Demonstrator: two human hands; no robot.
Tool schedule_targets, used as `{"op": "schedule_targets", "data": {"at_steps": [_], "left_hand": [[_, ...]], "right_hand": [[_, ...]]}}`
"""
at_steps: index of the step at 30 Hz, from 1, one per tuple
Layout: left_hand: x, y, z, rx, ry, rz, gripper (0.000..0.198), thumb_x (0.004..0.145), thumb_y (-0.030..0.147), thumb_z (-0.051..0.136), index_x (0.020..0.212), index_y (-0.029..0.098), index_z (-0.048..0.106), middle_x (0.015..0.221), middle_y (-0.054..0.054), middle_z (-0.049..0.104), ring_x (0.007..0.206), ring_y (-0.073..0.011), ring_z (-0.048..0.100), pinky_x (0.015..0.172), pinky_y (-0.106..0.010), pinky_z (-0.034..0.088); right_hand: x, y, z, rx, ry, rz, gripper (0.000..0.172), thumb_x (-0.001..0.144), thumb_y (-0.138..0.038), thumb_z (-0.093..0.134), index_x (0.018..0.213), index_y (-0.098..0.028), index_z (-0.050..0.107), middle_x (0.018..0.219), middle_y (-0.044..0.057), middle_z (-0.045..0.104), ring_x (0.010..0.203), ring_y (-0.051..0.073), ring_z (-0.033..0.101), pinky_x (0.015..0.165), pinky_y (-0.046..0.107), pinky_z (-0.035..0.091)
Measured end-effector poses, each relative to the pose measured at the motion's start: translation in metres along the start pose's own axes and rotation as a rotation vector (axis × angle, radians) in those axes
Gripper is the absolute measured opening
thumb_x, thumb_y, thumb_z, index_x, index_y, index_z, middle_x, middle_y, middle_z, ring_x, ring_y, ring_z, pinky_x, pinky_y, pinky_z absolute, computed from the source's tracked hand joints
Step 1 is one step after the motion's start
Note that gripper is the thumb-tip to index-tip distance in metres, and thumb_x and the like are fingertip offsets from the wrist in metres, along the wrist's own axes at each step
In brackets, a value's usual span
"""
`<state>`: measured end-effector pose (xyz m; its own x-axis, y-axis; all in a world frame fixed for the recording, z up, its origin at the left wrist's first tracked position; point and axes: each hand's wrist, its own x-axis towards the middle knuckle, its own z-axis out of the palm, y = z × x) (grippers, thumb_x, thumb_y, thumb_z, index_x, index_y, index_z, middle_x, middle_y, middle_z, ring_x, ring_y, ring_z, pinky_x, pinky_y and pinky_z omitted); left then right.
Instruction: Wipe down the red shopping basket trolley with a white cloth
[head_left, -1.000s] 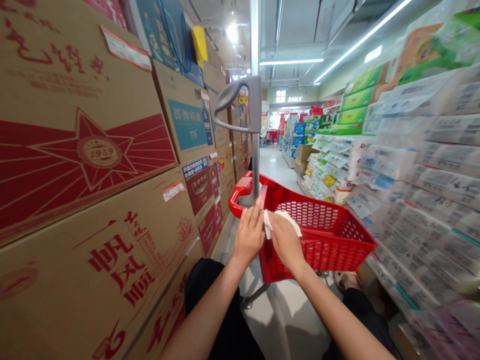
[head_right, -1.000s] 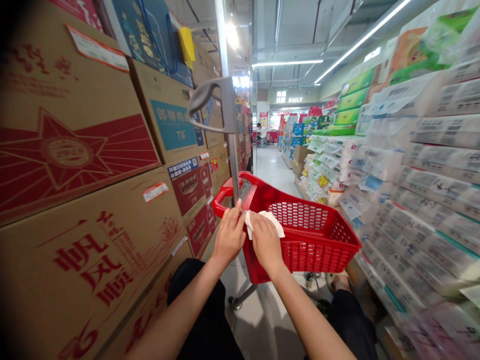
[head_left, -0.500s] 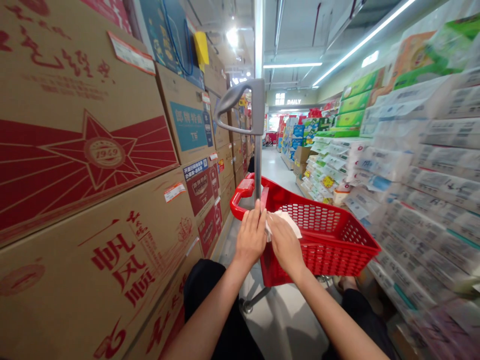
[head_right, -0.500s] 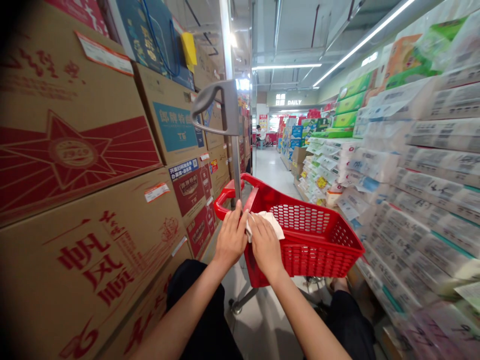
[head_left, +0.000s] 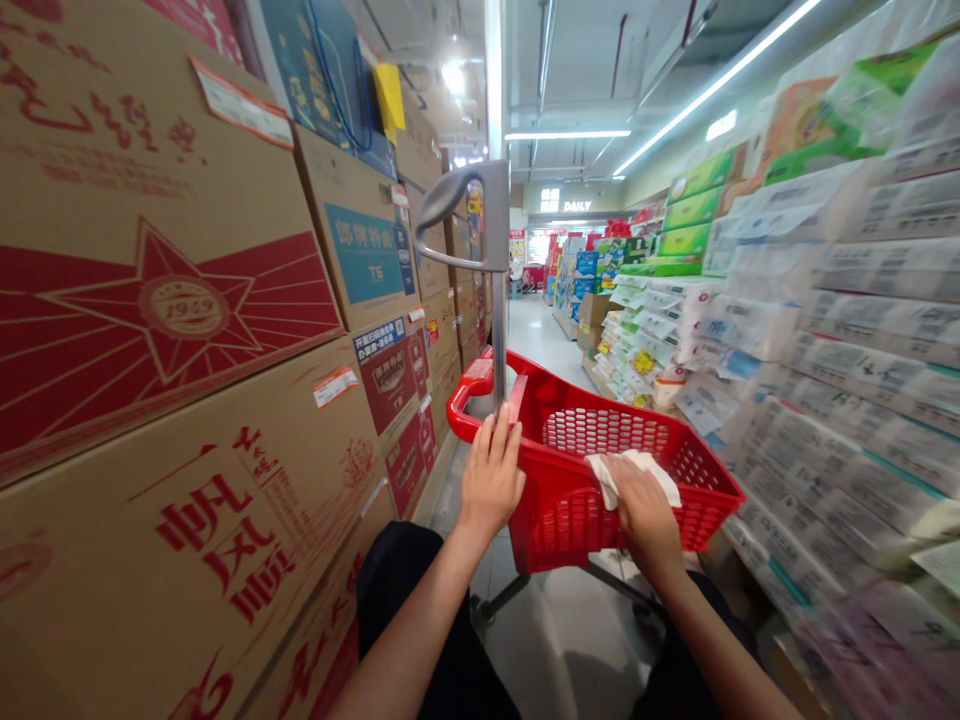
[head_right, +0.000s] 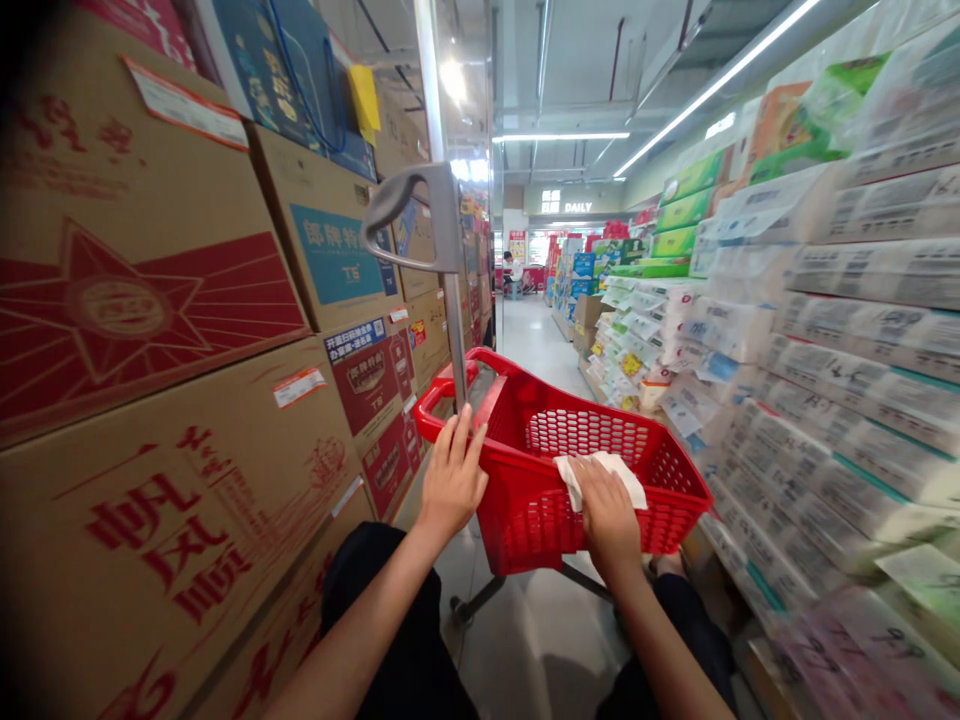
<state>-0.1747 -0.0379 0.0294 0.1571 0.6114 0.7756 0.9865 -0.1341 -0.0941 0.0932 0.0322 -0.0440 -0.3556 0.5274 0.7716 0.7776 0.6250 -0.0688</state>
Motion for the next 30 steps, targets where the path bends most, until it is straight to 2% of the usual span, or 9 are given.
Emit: {"op": "schedule_targets", "data": {"at_steps": [4, 8, 13, 16, 19, 21, 23, 27, 30], "left_hand": [[0.001, 0.024, 0.014, 0.009, -0.111, 0.139, 0.069, 0.090, 0.024, 0.053, 0.155, 0.015, 0.032, 0.166, -0.008, 0.017, 0.154, -0.0251, 0.014, 0.128, -0.046, 0.012], [0.005, 0.029, 0.032, 0.002, -0.212, 0.168, 0.066, 0.092, 0.031, 0.053, 0.153, 0.015, 0.035, 0.162, -0.008, 0.033, 0.150, -0.0260, 0.028, 0.127, -0.045, 0.015], [0.006, 0.008, 0.037, -0.006, -0.214, 0.164, 0.058, 0.094, 0.027, 0.051, 0.150, 0.018, 0.042, 0.152, -0.006, 0.048, 0.141, -0.0243, 0.041, 0.127, -0.044, 0.017], [0.009, 0.000, 0.034, -0.054, -0.203, 0.143, 0.054, 0.090, 0.025, 0.055, 0.144, 0.018, 0.048, 0.147, -0.007, 0.052, 0.141, -0.0252, 0.040, 0.127, -0.046, 0.017], [0.013, 0.001, 0.032, -0.099, -0.194, 0.097, 0.054, 0.086, 0.022, 0.057, 0.140, 0.015, 0.052, 0.145, -0.010, 0.053, 0.145, -0.0270, 0.035, 0.128, -0.049, 0.015], [0.015, 0.008, 0.034, -0.100, -0.191, 0.043, 0.056, 0.084, 0.022, 0.059, 0.139, 0.013, 0.052, 0.146, -0.013, 0.052, 0.147, -0.0298, 0.031, 0.127, -0.054, 0.013], [0.017, 0.020, 0.036, -0.089, -0.209, 0.001, 0.056, 0.083, 0.024, 0.060, 0.138, 0.012, 0.053, 0.148, -0.015, 0.050, 0.149, -0.0334, 0.027, 0.126, -0.059, 0.009], [0.016, 0.047, 0.044, -0.143, -0.286, 0.101, 0.060, 0.086, 0.028, 0.059, 0.143, 0.015, 0.049, 0.152, -0.011, 0.046, 0.150, -0.0323, 0.024, 0.127, -0.054, 0.006], [0.014, 0.055, 0.049, -0.182, -0.299, 0.125, 0.062, 0.087, 0.026, 0.058, 0.147, 0.019, 0.044, 0.150, -0.007, 0.049, 0.151, -0.0294, 0.023, 0.128, -0.052, 0.004]], "right_hand": [[0.015, -0.031, 0.010, 0.075, -0.021, -0.068, 0.066, 0.095, -0.009, 0.030, 0.158, -0.025, 0.026, 0.155, 0.004, 0.044, 0.147, 0.022, 0.034, 0.122, 0.050, 0.028], [0.024, -0.037, 0.018, 0.138, -0.091, -0.157, 0.069, 0.094, -0.008, 0.029, 0.160, -0.026, 0.020, 0.158, 0.004, 0.039, 0.149, 0.021, 0.031, 0.122, 0.049, 0.028], [0.001, 0.016, 0.006, 0.072, -0.153, -0.121, 0.071, 0.092, -0.006, 0.029, 0.159, -0.030, 0.021, 0.157, 0.005, 0.042, 0.147, 0.021, 0.034, 0.119, 0.051, 0.033], [-0.020, 0.055, -0.007, -0.002, -0.154, -0.051, 0.075, 0.089, -0.005, 0.034, 0.158, -0.032, 0.022, 0.156, 0.004, 0.044, 0.147, 0.022, 0.035, 0.119, 0.053, 0.032], [-0.031, 0.071, -0.013, -0.051, -0.114, 0.018, 0.077, 0.087, -0.004, 0.036, 0.158, -0.030, 0.024, 0.154, 0.005, 0.046, 0.145, 0.024, 0.038, 0.118, 0.055, 0.034], [-0.028, 0.060, -0.009, -0.059, -0.081, 0.036, 0.076, 0.087, -0.003, 0.035, 0.158, -0.029, 0.026, 0.153, 0.005, 0.048, 0.144, 0.024, 0.040, 0.117, 0.054, 0.035], [-0.019, 0.036, -0.002, -0.048, -0.070, 0.015, 0.076, 0.087, -0.003, 0.034, 0.158, -0.029, 0.026, 0.152, 0.005, 0.048, 0.144, 0.023, 0.039, 0.117, 0.053, 0.035], [0.001, -0.011, 0.008, -0.002, -0.063, -0.069, 0.077, 0.087, -0.001, 0.033, 0.158, -0.028, 0.025, 0.156, 0.003, 0.043, 0.146, 0.023, 0.036, 0.118, 0.050, 0.035], [0.007, -0.005, 0.005, 0.019, -0.085, -0.118, 0.072, 0.089, -0.004, 0.034, 0.157, -0.026, 0.030, 0.153, 0.005, 0.048, 0.140, 0.022, 0.044, 0.116, 0.047, 0.037]]}}
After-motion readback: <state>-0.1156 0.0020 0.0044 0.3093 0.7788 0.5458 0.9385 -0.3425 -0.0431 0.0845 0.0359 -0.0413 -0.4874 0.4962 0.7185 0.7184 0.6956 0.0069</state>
